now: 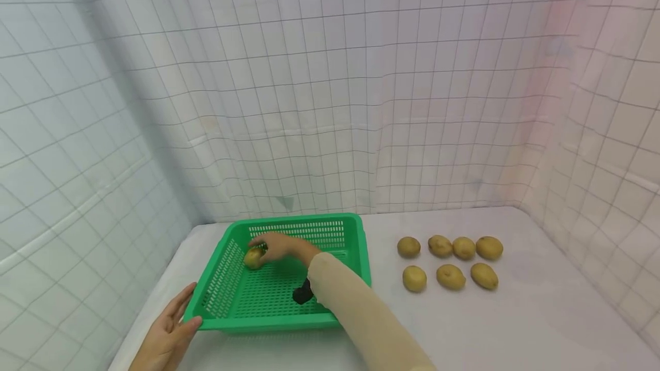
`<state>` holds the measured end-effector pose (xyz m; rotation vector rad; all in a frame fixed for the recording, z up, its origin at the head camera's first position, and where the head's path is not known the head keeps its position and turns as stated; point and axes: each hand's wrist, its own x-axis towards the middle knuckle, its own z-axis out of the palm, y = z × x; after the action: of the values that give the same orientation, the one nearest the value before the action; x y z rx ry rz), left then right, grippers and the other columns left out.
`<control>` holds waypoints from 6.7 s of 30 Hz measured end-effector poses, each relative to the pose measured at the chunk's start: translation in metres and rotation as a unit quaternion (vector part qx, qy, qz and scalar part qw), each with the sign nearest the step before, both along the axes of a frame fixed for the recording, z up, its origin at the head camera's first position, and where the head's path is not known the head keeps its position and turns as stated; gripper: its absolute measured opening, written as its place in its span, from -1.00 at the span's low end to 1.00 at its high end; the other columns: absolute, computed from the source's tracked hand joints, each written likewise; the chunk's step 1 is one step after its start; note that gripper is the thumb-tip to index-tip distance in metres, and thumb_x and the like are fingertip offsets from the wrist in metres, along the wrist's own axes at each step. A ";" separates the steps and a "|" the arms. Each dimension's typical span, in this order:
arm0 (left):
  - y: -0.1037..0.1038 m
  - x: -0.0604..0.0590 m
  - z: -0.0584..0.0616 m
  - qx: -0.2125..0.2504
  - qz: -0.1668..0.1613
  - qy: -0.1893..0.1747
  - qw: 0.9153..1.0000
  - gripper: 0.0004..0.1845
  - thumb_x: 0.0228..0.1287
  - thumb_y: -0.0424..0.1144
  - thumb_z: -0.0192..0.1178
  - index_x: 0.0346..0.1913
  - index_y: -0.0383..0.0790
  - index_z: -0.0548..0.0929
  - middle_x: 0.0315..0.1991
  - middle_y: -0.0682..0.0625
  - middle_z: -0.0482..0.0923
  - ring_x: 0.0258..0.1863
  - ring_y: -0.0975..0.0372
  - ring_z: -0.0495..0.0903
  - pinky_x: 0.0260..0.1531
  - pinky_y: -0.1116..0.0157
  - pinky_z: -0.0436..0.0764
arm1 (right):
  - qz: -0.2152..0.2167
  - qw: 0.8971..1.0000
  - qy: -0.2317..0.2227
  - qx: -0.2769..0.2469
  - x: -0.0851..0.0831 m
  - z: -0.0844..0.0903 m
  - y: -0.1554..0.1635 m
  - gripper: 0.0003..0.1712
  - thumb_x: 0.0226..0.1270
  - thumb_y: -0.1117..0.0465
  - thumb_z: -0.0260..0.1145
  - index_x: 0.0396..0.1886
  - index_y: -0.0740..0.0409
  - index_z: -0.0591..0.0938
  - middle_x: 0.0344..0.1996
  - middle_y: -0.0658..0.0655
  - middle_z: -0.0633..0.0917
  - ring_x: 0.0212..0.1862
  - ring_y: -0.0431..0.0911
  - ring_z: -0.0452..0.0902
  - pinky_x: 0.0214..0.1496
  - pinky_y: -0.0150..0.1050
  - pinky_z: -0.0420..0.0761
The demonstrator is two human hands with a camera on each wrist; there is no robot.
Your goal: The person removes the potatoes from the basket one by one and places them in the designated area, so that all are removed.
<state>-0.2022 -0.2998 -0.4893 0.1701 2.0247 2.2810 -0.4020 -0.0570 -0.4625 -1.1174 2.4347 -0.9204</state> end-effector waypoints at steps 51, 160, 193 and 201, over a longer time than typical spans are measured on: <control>0.001 0.004 -0.001 0.022 -0.010 0.044 0.999 -0.17 0.55 -0.49 0.08 0.64 -0.37 -0.20 0.63 -0.28 -0.31 0.30 0.57 0.33 0.26 0.45 0.43 | 0.000 0.987 -0.100 -0.129 0.008 0.032 0.032 -0.54 0.31 0.33 0.53 0.15 0.03 0.60 0.07 0.02 0.59 0.04 -0.14 0.57 0.03 -0.23 0.66; -0.001 -0.001 0.000 -0.042 -0.002 0.005 0.999 -0.16 0.61 -0.32 0.09 0.67 -0.25 -0.22 0.65 -0.27 -0.37 0.54 0.21 0.06 0.14 0.52 0.50 | -0.137 0.973 -0.060 -0.178 0.059 0.051 0.200 -0.52 0.30 0.28 0.53 0.18 0.12 0.60 0.18 0.17 0.55 0.14 0.08 0.54 0.14 -0.03 0.64; -0.002 -0.004 -0.003 -0.011 -0.004 -0.004 1.000 -0.09 0.58 -0.38 0.11 0.66 -0.31 -0.30 0.62 -0.39 -0.45 0.15 0.63 0.43 0.11 0.47 0.55 | -0.231 0.955 -0.059 -0.179 0.070 0.038 0.258 -0.46 0.30 0.21 0.56 0.23 0.12 0.58 0.24 0.17 0.56 0.14 0.08 0.62 0.18 0.03 0.61; -0.002 -0.006 -0.002 0.008 -0.009 0.000 1.000 -0.08 0.57 -0.41 0.11 0.65 -0.33 -0.34 0.60 -0.41 -0.50 0.16 0.62 0.43 0.12 0.46 0.56 | -0.272 0.944 -0.063 -0.177 0.074 0.034 0.272 -0.45 0.31 0.25 0.54 0.24 0.15 0.56 0.23 0.20 0.55 0.20 0.16 0.57 0.24 0.08 0.56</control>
<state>-0.2082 -0.3023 -0.4917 0.1887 1.9968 2.2870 -0.3281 0.2153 -0.4290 -0.4408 2.5732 -1.5897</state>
